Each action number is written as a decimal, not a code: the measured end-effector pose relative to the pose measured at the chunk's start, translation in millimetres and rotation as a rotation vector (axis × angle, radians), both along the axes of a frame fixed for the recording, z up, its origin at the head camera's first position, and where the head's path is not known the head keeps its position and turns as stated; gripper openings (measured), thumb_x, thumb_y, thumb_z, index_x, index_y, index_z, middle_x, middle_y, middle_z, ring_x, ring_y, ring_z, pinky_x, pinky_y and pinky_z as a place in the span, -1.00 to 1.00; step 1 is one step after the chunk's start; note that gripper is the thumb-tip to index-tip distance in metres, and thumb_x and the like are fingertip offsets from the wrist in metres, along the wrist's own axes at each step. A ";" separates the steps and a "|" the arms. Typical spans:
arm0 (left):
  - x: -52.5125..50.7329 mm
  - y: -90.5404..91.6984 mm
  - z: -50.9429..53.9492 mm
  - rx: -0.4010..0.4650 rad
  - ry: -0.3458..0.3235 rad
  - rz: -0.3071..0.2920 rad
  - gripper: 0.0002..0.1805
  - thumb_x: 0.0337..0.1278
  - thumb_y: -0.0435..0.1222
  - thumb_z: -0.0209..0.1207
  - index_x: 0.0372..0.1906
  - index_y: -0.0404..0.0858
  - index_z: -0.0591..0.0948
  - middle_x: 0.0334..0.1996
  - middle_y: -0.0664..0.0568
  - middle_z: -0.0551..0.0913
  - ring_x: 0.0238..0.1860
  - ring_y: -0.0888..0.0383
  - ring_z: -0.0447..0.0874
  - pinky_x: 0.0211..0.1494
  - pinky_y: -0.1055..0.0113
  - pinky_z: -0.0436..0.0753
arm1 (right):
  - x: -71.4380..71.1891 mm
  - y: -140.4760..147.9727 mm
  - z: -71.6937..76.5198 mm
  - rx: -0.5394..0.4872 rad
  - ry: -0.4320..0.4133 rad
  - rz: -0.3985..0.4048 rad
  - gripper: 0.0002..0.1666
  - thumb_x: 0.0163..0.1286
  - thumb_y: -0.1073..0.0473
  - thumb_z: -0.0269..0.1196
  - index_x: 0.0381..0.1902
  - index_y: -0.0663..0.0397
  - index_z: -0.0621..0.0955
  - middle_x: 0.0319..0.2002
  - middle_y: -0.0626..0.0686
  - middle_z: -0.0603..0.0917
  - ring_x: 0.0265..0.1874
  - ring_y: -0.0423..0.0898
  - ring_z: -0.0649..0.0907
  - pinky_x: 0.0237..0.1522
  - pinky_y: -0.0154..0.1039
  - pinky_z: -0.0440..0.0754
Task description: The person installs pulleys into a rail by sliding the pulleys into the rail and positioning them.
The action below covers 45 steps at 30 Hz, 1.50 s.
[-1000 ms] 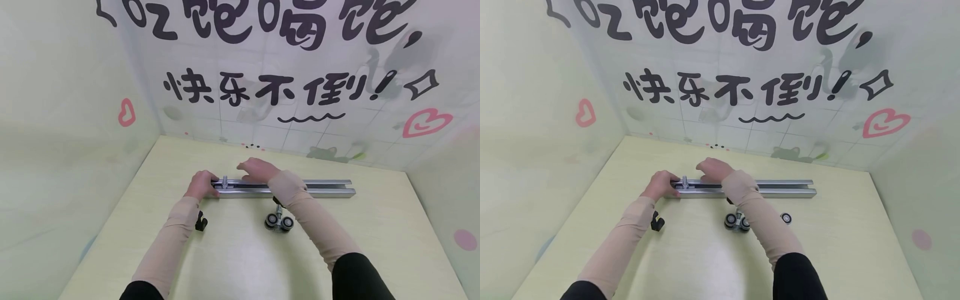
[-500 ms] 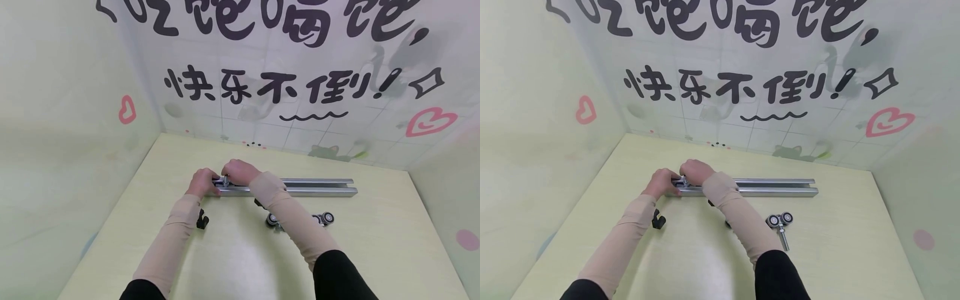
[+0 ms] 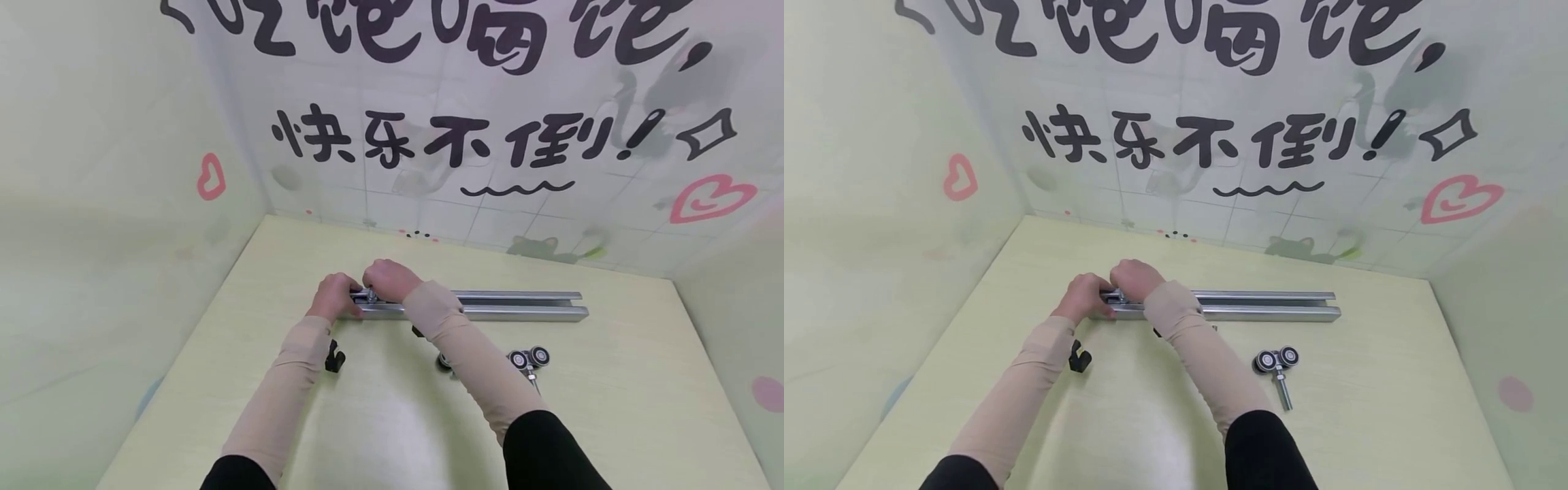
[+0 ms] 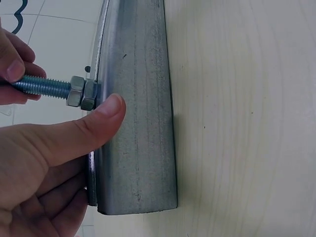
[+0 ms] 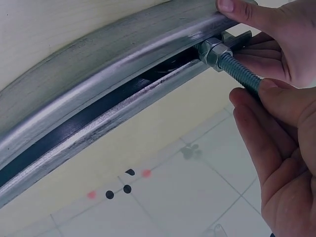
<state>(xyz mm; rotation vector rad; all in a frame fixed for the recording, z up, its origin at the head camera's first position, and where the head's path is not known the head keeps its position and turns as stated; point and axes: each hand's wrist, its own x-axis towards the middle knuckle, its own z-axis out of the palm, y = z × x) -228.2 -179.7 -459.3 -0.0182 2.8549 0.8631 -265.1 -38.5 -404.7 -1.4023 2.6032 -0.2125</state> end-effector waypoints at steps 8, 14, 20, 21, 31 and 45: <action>-1.0 1.8 -1.7 0.002 -0.017 0.001 -0.39 -0.64 -0.37 0.51 -0.15 -0.30 0.65 -0.16 -0.12 0.66 -0.15 -0.03 0.56 -0.01 0.15 0.50 | -0.9 6.5 -3.2 -0.023 -0.028 -0.015 -0.73 0.10 0.49 0.07 -0.47 0.17 0.68 -0.56 -0.02 0.62 -0.64 -0.23 0.35 -0.61 -0.46 0.33; -1.6 2.2 -1.1 0.001 -0.027 0.009 -0.37 -0.64 -0.37 0.50 -0.12 -0.31 0.64 -0.13 -0.13 0.65 -0.11 -0.05 0.55 0.04 0.14 0.48 | -2.7 16.1 -3.7 -0.016 -0.028 -0.026 -0.74 0.11 0.49 0.08 -0.47 0.17 0.68 -0.54 -0.02 0.64 -0.62 -0.23 0.40 -0.54 -0.42 0.44; -1.7 3.2 -1.0 -0.004 -0.029 0.002 -0.36 -0.62 -0.38 0.50 -0.11 -0.32 0.63 -0.12 -0.15 0.64 -0.09 -0.06 0.54 0.07 0.12 0.47 | -4.1 24.9 -3.6 -0.020 -0.018 -0.014 -0.77 0.10 0.48 0.11 -0.50 0.18 0.69 -0.53 -0.02 0.64 -0.61 -0.21 0.42 -0.50 -0.37 0.48; -1.8 3.6 -0.8 -0.001 -0.031 0.002 -0.36 -0.62 -0.38 0.50 -0.11 -0.32 0.63 -0.12 -0.15 0.64 -0.09 -0.06 0.54 0.07 0.13 0.47 | -4.3 26.3 -3.7 -0.019 -0.014 -0.014 -0.77 0.09 0.47 0.12 -0.49 0.17 0.69 -0.52 -0.02 0.65 -0.60 -0.21 0.44 -0.49 -0.37 0.50; -0.9 2.3 0.4 0.013 -0.051 0.005 -0.35 -0.60 -0.38 0.49 -0.08 -0.32 0.61 -0.08 -0.16 0.62 -0.06 -0.09 0.53 0.11 0.09 0.44 | -5.7 43.3 -3.9 -0.007 -0.031 -0.023 -0.79 0.13 0.47 0.13 -0.53 0.18 0.67 -0.53 0.00 0.66 -0.61 -0.20 0.46 -0.48 -0.37 0.52; -1.9 2.7 0.1 0.000 -0.080 0.013 -0.33 -0.56 -0.35 0.49 -0.04 -0.30 0.59 -0.03 -0.18 0.59 0.02 -0.13 0.47 0.17 0.05 0.40 | -9.7 78.5 -5.6 -0.023 -0.020 -0.025 -0.80 0.14 0.47 0.16 -0.58 0.21 0.65 -0.54 0.04 0.67 -0.63 -0.21 0.47 -0.40 -0.37 0.59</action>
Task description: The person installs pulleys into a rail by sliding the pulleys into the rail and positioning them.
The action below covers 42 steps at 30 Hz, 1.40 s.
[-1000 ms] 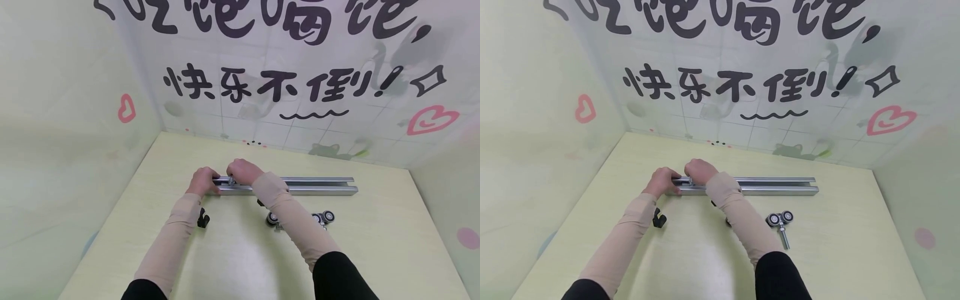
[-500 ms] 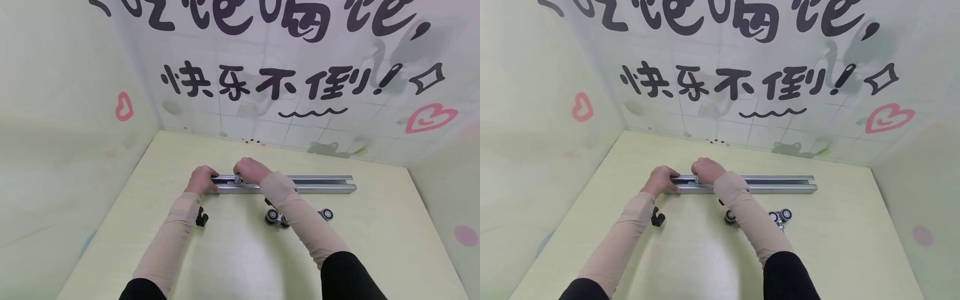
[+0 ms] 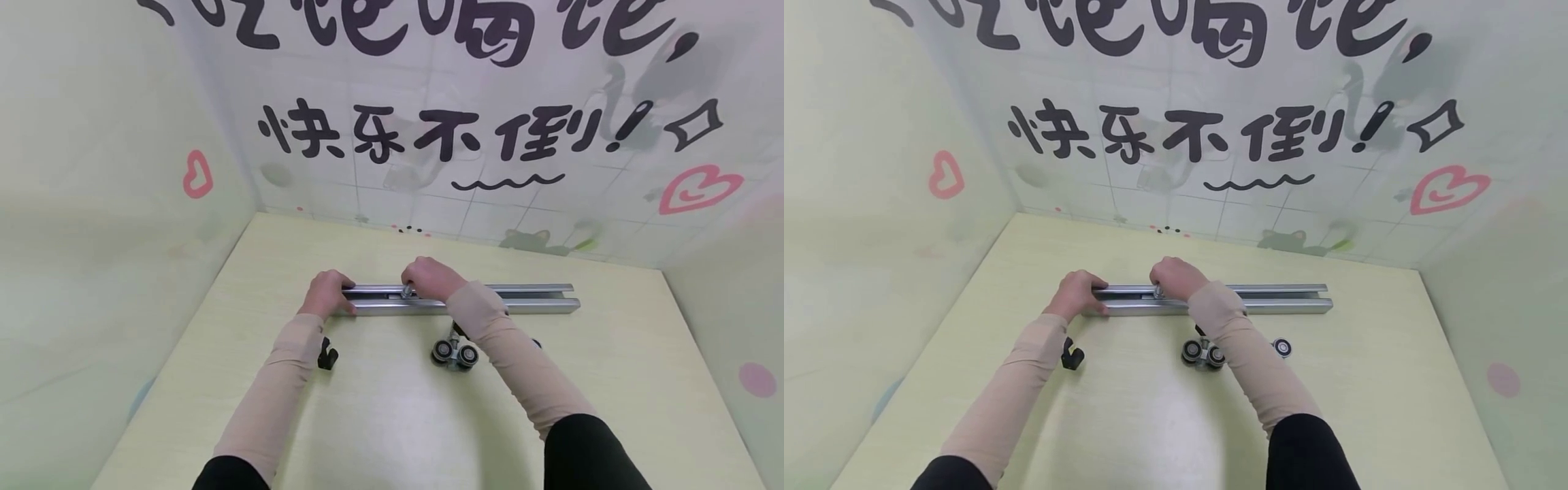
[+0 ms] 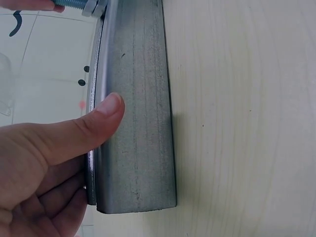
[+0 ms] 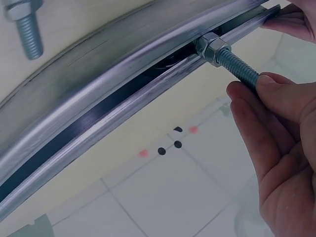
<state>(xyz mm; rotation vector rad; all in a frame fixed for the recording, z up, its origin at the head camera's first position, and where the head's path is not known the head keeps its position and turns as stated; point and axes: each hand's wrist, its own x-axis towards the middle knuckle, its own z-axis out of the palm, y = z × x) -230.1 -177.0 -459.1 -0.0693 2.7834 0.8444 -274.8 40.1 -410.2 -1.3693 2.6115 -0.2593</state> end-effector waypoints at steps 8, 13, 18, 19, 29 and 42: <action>0.2 -1.2 -0.4 0.006 -0.003 -0.003 -0.33 -0.55 -0.36 0.48 -0.04 -0.31 0.59 -0.03 -0.19 0.58 0.01 -0.13 0.47 0.17 0.03 0.39 | -0.7 18.8 2.7 0.006 -0.008 -0.014 -0.79 0.14 0.49 0.14 -0.60 0.23 0.64 -0.57 0.06 0.66 -0.65 -0.21 0.42 -0.44 -0.36 0.57; -0.8 -1.2 0.9 -0.003 0.003 -0.012 -0.34 -0.56 -0.36 0.49 -0.05 -0.31 0.60 -0.04 -0.19 0.59 -0.01 -0.13 0.48 0.16 0.04 0.40 | -2.0 31.2 2.1 0.025 0.011 -0.032 -0.80 0.14 0.49 0.14 -0.56 0.22 0.66 -0.53 0.06 0.68 -0.62 -0.19 0.49 -0.40 -0.34 0.59; -0.9 -1.2 1.5 -0.006 0.005 -0.019 -0.34 -0.56 -0.36 0.49 -0.05 -0.32 0.59 -0.05 -0.19 0.60 -0.02 -0.13 0.49 0.14 0.05 0.42 | -2.1 43.5 2.3 0.008 0.024 -0.028 -0.78 0.12 0.51 0.13 -0.59 0.23 0.63 -0.57 0.06 0.65 -0.65 -0.20 0.41 -0.47 -0.34 0.54; -0.8 -1.3 1.8 -0.008 0.005 -0.020 -0.34 -0.56 -0.36 0.49 -0.05 -0.33 0.59 -0.05 -0.19 0.60 -0.02 -0.13 0.49 0.14 0.04 0.42 | -2.1 46.0 2.5 0.001 0.024 -0.026 -0.78 0.11 0.52 0.13 -0.60 0.23 0.63 -0.58 0.06 0.64 -0.65 -0.20 0.40 -0.49 -0.34 0.53; -1.0 -0.6 3.9 -0.022 0.012 -0.037 -0.34 -0.53 -0.34 0.49 -0.04 -0.34 0.59 -0.05 -0.20 0.59 -0.01 -0.14 0.49 0.13 0.04 0.42 | -5.9 73.3 0.1 -0.031 0.057 -0.028 -0.76 0.05 0.55 0.11 -0.64 0.22 0.61 -0.63 0.02 0.60 -0.66 -0.19 0.39 -0.50 -0.30 0.51; -0.9 -0.7 3.6 -0.002 -0.009 -0.014 -0.34 -0.53 -0.35 0.48 -0.03 -0.32 0.59 -0.01 -0.21 0.57 0.04 -0.17 0.43 0.18 0.01 0.37 | -6.4 102.4 1.4 -0.080 0.029 -0.067 -0.78 0.01 0.58 0.12 -0.63 0.26 0.62 -0.59 0.09 0.65 -0.66 -0.15 0.51 -0.48 -0.27 0.59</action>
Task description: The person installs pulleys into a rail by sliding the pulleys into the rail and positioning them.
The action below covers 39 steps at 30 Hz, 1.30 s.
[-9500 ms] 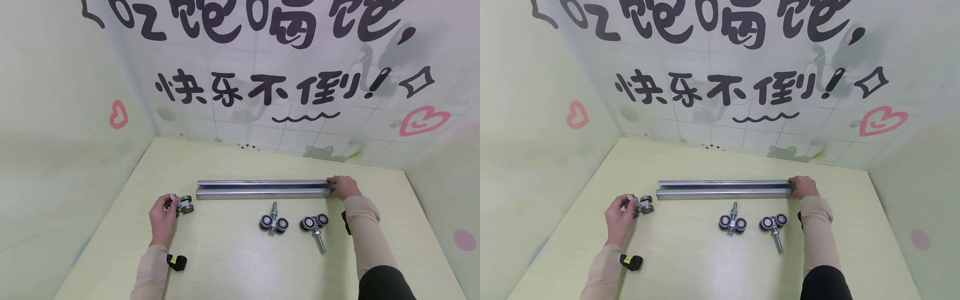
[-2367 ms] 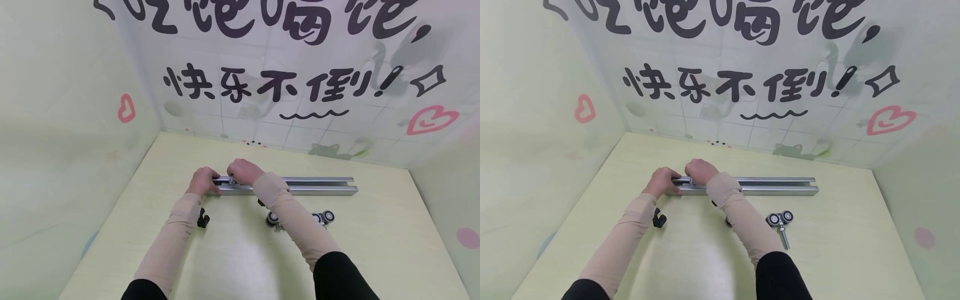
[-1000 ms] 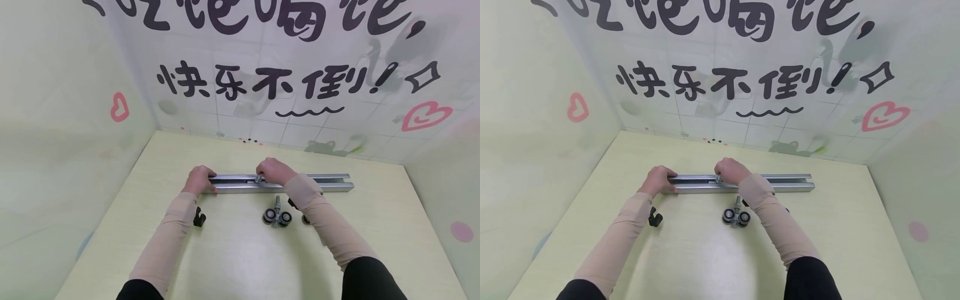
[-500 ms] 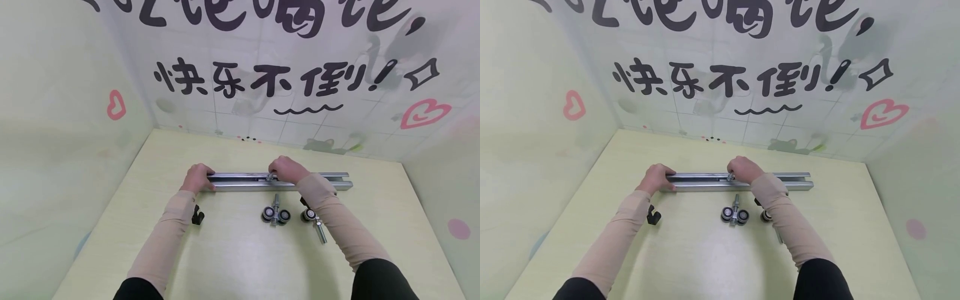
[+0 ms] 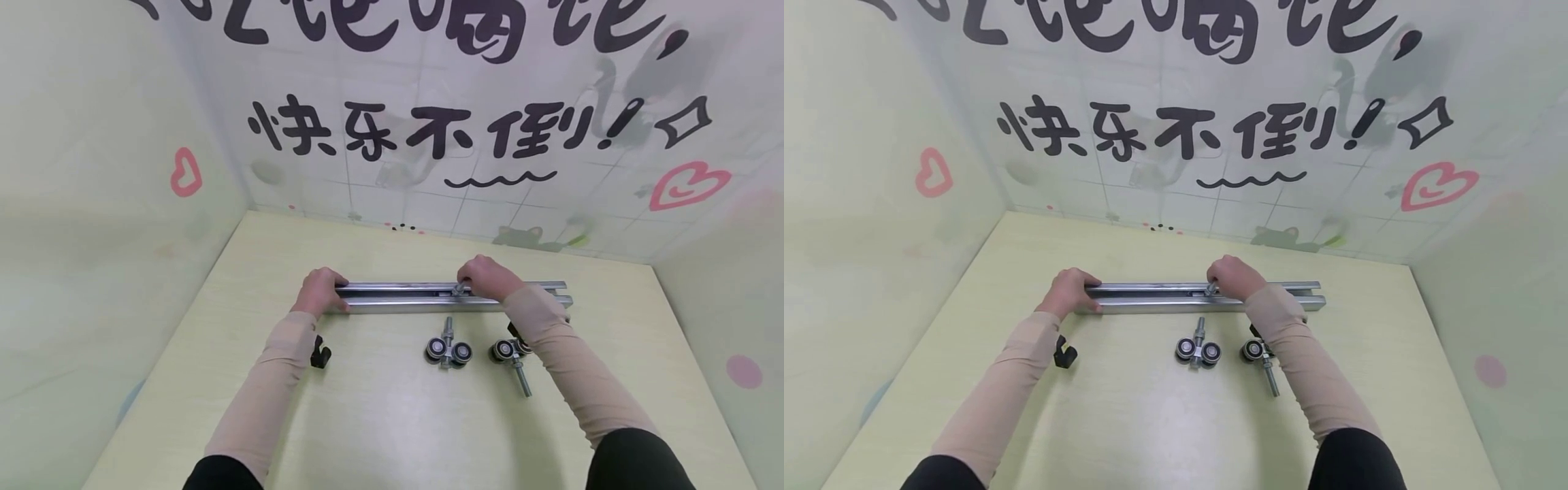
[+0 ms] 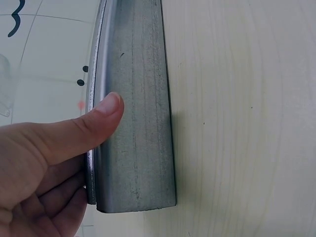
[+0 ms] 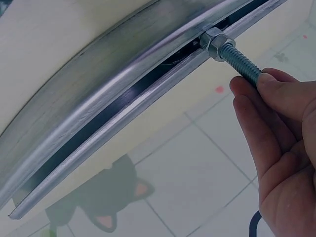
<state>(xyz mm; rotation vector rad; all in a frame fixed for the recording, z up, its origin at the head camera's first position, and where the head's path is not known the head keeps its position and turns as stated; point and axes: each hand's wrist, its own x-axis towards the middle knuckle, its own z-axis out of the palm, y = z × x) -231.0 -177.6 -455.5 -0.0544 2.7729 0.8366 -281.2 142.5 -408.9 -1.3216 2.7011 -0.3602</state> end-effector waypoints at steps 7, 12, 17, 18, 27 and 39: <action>-0.3 -0.1 -0.3 0.000 0.000 0.005 -0.34 -0.54 -0.35 0.49 -0.04 -0.32 0.59 -0.01 -0.21 0.57 0.04 -0.17 0.43 0.18 0.01 0.37 | -0.1 11.5 1.5 0.011 -0.016 -0.030 -0.79 0.01 0.57 0.14 -0.57 0.27 0.65 -0.53 0.11 0.68 -0.61 -0.13 0.57 -0.43 -0.23 0.62; -1.0 -0.5 -2.1 -0.005 0.002 0.007 -0.33 -0.54 -0.34 0.49 -0.03 -0.32 0.59 -0.02 -0.19 0.58 0.03 -0.15 0.45 0.18 0.03 0.38 | -1.4 22.0 0.3 0.016 -0.006 -0.057 -0.80 0.01 0.56 0.16 -0.58 0.25 0.65 -0.54 0.10 0.68 -0.60 -0.10 0.59 -0.43 -0.21 0.62; -1.3 -0.4 -3.3 -0.012 0.005 0.004 -0.34 -0.52 -0.34 0.49 -0.03 -0.32 0.59 -0.02 -0.19 0.58 0.03 -0.14 0.46 0.17 0.04 0.39 | -3.8 34.0 -4.9 0.009 0.005 -0.085 -0.79 0.01 0.57 0.17 -0.59 0.24 0.66 -0.55 0.09 0.68 -0.58 -0.09 0.61 -0.43 -0.19 0.62; -1.3 -0.4 -3.6 -0.009 0.004 0.005 -0.34 -0.52 -0.34 0.49 -0.03 -0.32 0.59 -0.02 -0.19 0.58 0.03 -0.14 0.46 0.17 0.04 0.39 | -4.1 36.1 -5.4 0.008 0.005 -0.089 -0.78 0.01 0.58 0.16 -0.59 0.24 0.66 -0.55 0.09 0.68 -0.59 -0.10 0.60 -0.44 -0.19 0.62; -0.2 -0.6 -6.2 -0.002 0.016 -0.002 -0.33 -0.53 -0.34 0.49 -0.03 -0.33 0.58 -0.02 -0.20 0.58 0.02 -0.14 0.47 0.16 0.04 0.41 | -4.1 53.6 -4.5 0.032 -0.017 -0.145 -0.78 -0.01 0.58 0.14 -0.56 0.26 0.66 -0.54 0.09 0.68 -0.56 -0.08 0.60 -0.42 -0.16 0.62; 2.1 0.6 -4.2 -0.001 0.010 0.004 -0.33 -0.52 -0.35 0.48 -0.02 -0.33 0.57 0.00 -0.21 0.56 0.04 -0.15 0.45 0.19 0.03 0.38 | -4.0 71.8 -6.0 0.017 0.006 -0.171 -0.82 -0.02 0.57 0.17 -0.54 0.30 0.66 -0.52 0.14 0.68 -0.48 0.06 0.65 -0.34 -0.09 0.63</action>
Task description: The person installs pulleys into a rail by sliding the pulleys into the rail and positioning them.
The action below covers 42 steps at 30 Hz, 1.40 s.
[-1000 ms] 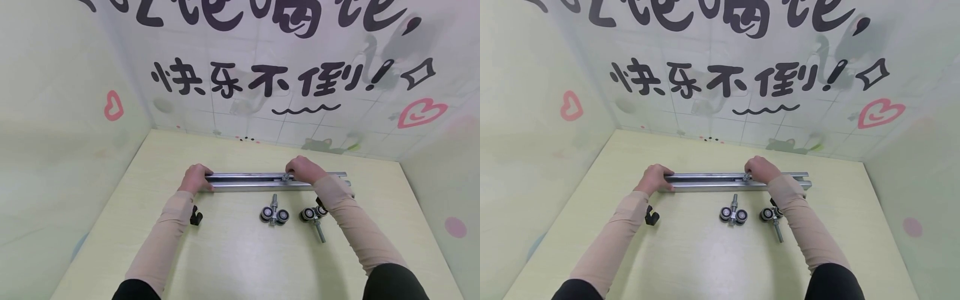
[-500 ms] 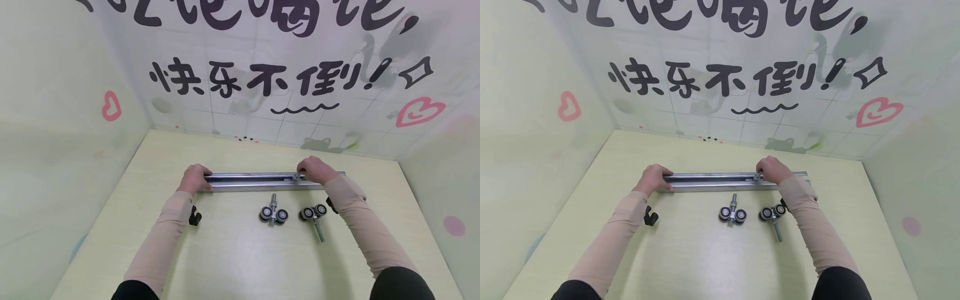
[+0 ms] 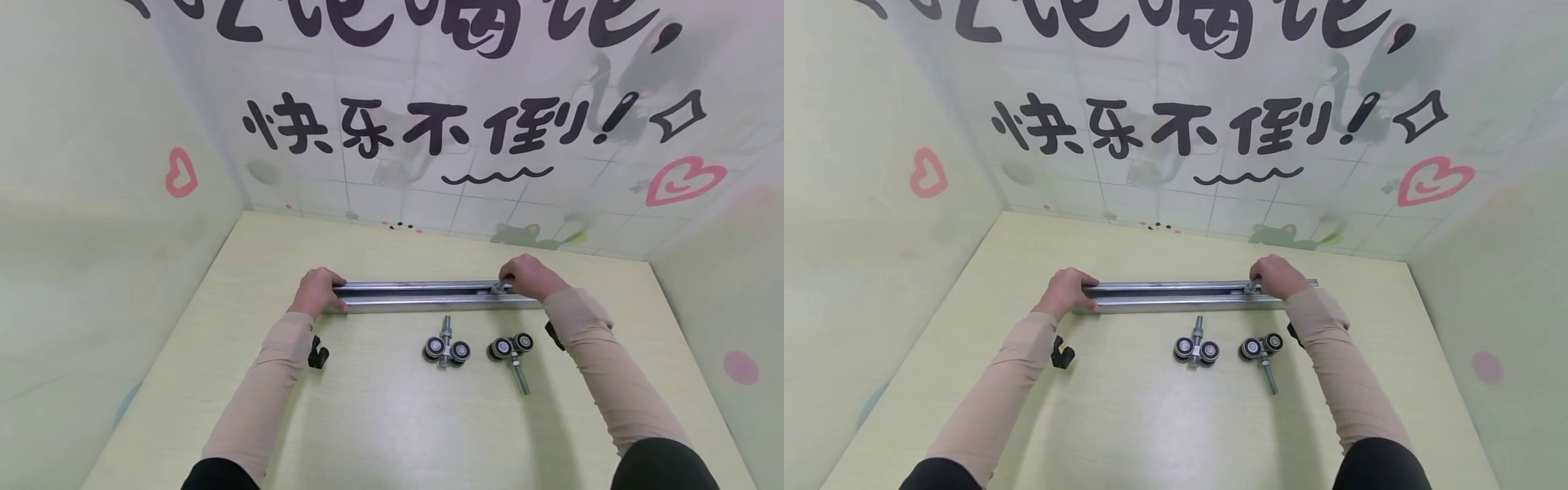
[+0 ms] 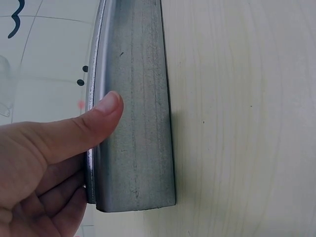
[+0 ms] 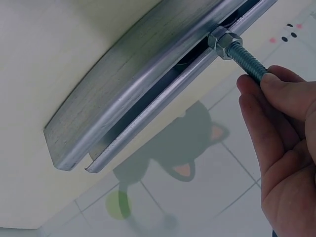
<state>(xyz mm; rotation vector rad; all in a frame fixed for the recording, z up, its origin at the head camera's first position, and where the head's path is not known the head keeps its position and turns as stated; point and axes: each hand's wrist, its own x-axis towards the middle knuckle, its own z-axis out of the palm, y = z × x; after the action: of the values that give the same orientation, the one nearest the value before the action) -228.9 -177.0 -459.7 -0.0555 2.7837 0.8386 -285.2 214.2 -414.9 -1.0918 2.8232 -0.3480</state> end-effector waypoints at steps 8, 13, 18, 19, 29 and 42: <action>1.7 0.8 0.1 0.006 -0.007 0.008 -0.32 -0.52 -0.36 0.48 -0.01 -0.34 0.57 0.00 -0.22 0.56 0.02 -0.14 0.47 0.16 0.05 0.42 | -3.5 19.8 -1.7 0.021 -0.039 -0.048 -0.80 -0.01 0.57 0.15 -0.51 0.30 0.66 -0.50 0.15 0.68 -0.48 0.04 0.64 -0.33 -0.06 0.63; 1.0 0.2 -0.2 0.008 -0.006 0.006 -0.31 -0.52 -0.36 0.48 -0.01 -0.34 0.57 0.00 -0.22 0.56 0.02 -0.14 0.47 0.16 0.04 0.41 | -3.9 32.2 -2.2 0.028 -0.028 -0.090 -0.80 -0.04 0.57 0.15 -0.51 0.29 0.66 -0.51 0.14 0.68 -0.48 0.06 0.63 -0.32 -0.03 0.62; -1.2 -0.4 0.0 0.006 -0.014 0.003 -0.31 -0.51 -0.35 0.48 0.00 -0.35 0.56 0.00 -0.23 0.55 0.02 -0.15 0.47 0.16 0.03 0.41 | -4.8 41.0 -0.8 0.031 -0.034 -0.112 -0.79 -0.03 0.57 0.14 -0.49 0.31 0.66 -0.48 0.16 0.68 -0.44 0.10 0.63 -0.28 0.00 0.61; -1.5 -0.4 0.2 0.007 -0.016 0.001 -0.31 -0.50 -0.35 0.48 0.00 -0.35 0.56 0.01 -0.24 0.55 0.02 -0.15 0.46 0.16 0.02 0.41 | -5.2 42.5 -0.6 0.033 -0.035 -0.117 -0.79 -0.02 0.57 0.13 -0.49 0.31 0.66 -0.48 0.16 0.68 -0.43 0.10 0.63 -0.27 0.00 0.61; -2.3 0.1 3.4 0.004 -0.033 0.004 -0.32 -0.49 -0.36 0.47 0.01 -0.35 0.55 0.01 -0.24 0.55 0.02 -0.15 0.46 0.16 0.03 0.41 | -5.6 56.4 -0.8 0.014 -0.022 -0.163 -0.80 -0.02 0.56 0.12 -0.49 0.34 0.66 -0.47 0.20 0.68 -0.40 0.15 0.64 -0.27 0.02 0.60; -4.1 -0.8 -0.7 0.002 -0.006 -0.003 -0.33 -0.52 -0.35 0.49 -0.02 -0.34 0.58 -0.02 -0.22 0.58 0.01 -0.14 0.48 0.16 0.04 0.41 | -6.3 73.6 1.4 0.061 -0.061 -0.235 -0.76 0.02 0.57 0.06 -0.44 0.36 0.65 -0.43 0.25 0.67 -0.37 0.19 0.62 -0.25 0.05 0.59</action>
<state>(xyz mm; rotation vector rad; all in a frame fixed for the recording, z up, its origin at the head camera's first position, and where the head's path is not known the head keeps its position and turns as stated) -233.1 -177.8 -460.4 -0.0533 2.7769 0.8395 -291.6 287.8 -413.4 -0.7262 2.8907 -0.3053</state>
